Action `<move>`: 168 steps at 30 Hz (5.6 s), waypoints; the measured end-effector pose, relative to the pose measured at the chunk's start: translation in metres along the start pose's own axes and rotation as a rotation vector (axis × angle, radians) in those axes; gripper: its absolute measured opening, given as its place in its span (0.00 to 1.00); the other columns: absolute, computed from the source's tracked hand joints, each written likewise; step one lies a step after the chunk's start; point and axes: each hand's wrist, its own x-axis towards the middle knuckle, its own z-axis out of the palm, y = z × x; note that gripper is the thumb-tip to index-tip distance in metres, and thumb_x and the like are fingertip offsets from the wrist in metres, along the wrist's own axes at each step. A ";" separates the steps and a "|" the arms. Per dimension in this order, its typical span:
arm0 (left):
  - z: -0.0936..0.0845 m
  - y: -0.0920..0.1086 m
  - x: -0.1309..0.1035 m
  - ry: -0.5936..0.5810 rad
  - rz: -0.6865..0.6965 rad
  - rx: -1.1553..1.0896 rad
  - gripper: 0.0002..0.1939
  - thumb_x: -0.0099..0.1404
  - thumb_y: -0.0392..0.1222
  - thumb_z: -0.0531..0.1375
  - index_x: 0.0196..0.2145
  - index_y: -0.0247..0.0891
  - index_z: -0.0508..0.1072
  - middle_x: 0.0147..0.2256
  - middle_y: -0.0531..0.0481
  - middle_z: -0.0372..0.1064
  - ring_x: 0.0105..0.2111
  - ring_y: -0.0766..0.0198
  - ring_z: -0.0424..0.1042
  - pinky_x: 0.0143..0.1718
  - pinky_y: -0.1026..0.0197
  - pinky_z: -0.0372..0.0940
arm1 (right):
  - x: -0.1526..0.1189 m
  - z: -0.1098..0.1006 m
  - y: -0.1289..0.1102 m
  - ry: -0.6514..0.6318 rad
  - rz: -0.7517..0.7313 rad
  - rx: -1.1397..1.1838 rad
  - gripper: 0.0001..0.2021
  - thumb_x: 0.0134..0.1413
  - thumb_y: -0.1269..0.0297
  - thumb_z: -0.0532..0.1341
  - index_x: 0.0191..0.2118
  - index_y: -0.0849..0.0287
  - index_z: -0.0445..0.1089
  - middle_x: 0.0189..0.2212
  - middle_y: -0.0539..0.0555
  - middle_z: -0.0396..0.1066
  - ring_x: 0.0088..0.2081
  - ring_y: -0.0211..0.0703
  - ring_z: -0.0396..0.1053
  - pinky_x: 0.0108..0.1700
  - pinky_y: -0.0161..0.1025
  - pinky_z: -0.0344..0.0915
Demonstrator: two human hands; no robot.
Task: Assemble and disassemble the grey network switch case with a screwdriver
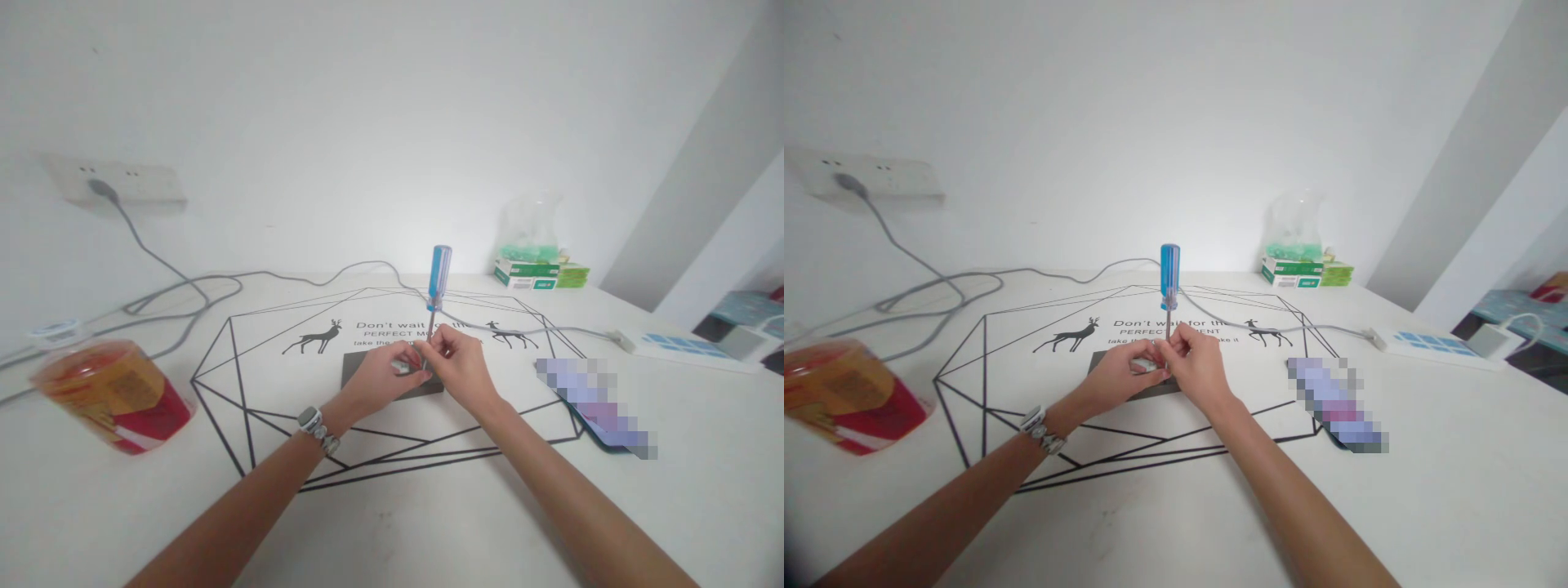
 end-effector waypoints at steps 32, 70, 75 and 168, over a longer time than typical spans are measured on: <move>0.018 -0.003 -0.006 0.150 0.148 -0.014 0.07 0.64 0.44 0.63 0.36 0.37 0.76 0.33 0.49 0.80 0.33 0.60 0.78 0.37 0.61 0.71 | 0.001 -0.005 -0.002 -0.021 0.021 0.114 0.08 0.55 0.59 0.64 0.30 0.58 0.74 0.23 0.49 0.72 0.26 0.39 0.66 0.29 0.36 0.61; 0.024 -0.002 -0.003 0.239 0.119 -0.117 0.08 0.63 0.44 0.65 0.32 0.38 0.71 0.28 0.51 0.77 0.29 0.63 0.76 0.34 0.63 0.70 | 0.009 -0.001 -0.012 0.052 0.047 0.101 0.12 0.52 0.58 0.66 0.23 0.56 0.68 0.19 0.48 0.69 0.22 0.39 0.63 0.27 0.37 0.60; 0.023 -0.002 -0.004 0.177 0.070 -0.235 0.06 0.64 0.43 0.62 0.32 0.38 0.75 0.29 0.50 0.79 0.30 0.61 0.79 0.35 0.62 0.72 | 0.008 0.005 -0.005 0.076 0.088 0.149 0.16 0.51 0.55 0.68 0.22 0.55 0.64 0.17 0.47 0.68 0.19 0.38 0.63 0.24 0.36 0.61; 0.022 -0.002 -0.014 0.149 0.159 0.094 0.09 0.69 0.42 0.58 0.40 0.37 0.77 0.37 0.48 0.81 0.38 0.59 0.78 0.42 0.60 0.69 | -0.010 -0.006 0.003 -0.098 0.026 0.105 0.09 0.59 0.59 0.62 0.35 0.57 0.76 0.36 0.55 0.78 0.39 0.47 0.75 0.29 0.37 0.67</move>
